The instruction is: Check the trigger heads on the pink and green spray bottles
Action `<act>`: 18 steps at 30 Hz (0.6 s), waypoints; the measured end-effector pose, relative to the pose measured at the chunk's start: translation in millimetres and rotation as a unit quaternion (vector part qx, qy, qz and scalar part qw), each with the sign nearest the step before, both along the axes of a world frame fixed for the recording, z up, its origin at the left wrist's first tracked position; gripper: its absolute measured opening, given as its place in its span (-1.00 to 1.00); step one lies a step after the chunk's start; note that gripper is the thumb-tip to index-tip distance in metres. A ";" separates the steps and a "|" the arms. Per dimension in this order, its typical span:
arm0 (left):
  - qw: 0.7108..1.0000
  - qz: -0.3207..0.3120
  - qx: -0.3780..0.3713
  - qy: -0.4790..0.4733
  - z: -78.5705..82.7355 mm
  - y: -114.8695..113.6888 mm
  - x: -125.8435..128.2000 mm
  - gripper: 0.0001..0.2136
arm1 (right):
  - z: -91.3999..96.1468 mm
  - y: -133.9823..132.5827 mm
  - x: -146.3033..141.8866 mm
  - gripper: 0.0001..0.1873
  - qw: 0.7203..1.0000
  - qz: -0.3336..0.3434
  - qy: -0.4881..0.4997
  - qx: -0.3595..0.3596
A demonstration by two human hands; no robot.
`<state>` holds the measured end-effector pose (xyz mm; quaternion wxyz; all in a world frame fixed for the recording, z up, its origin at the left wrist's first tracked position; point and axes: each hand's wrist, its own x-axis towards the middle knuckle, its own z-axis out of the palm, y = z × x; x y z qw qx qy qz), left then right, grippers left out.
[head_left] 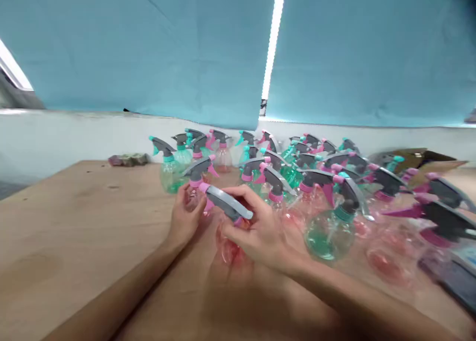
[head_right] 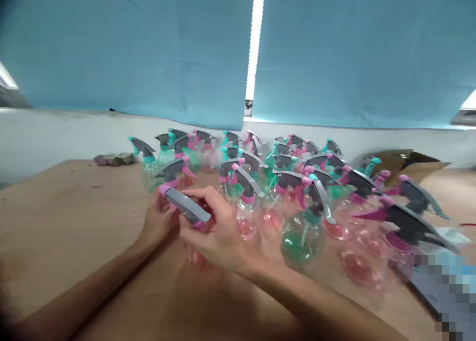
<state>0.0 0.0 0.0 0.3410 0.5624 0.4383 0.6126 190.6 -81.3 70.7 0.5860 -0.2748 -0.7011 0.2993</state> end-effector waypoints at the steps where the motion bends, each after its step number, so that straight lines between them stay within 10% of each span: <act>1: 1.000 0.007 -0.002 0.007 1.1 -1.8 -0.6 -0.34 | -2.2 1.3 -0.7 -0.60 1.000 0.010 0.010 -0.003; 11: 1.000 -0.015 0.005 -0.006 8.9 -4.8 0.9 -0.40 | -4.1 21.4 15.5 -0.51 0.996 0.076 -0.041 -0.011; 18: 0.995 -0.079 -0.052 0.041 14.0 -2.5 -6.0 -0.44 | -1.5 20.3 19.1 -0.50 0.967 0.207 0.024 -0.146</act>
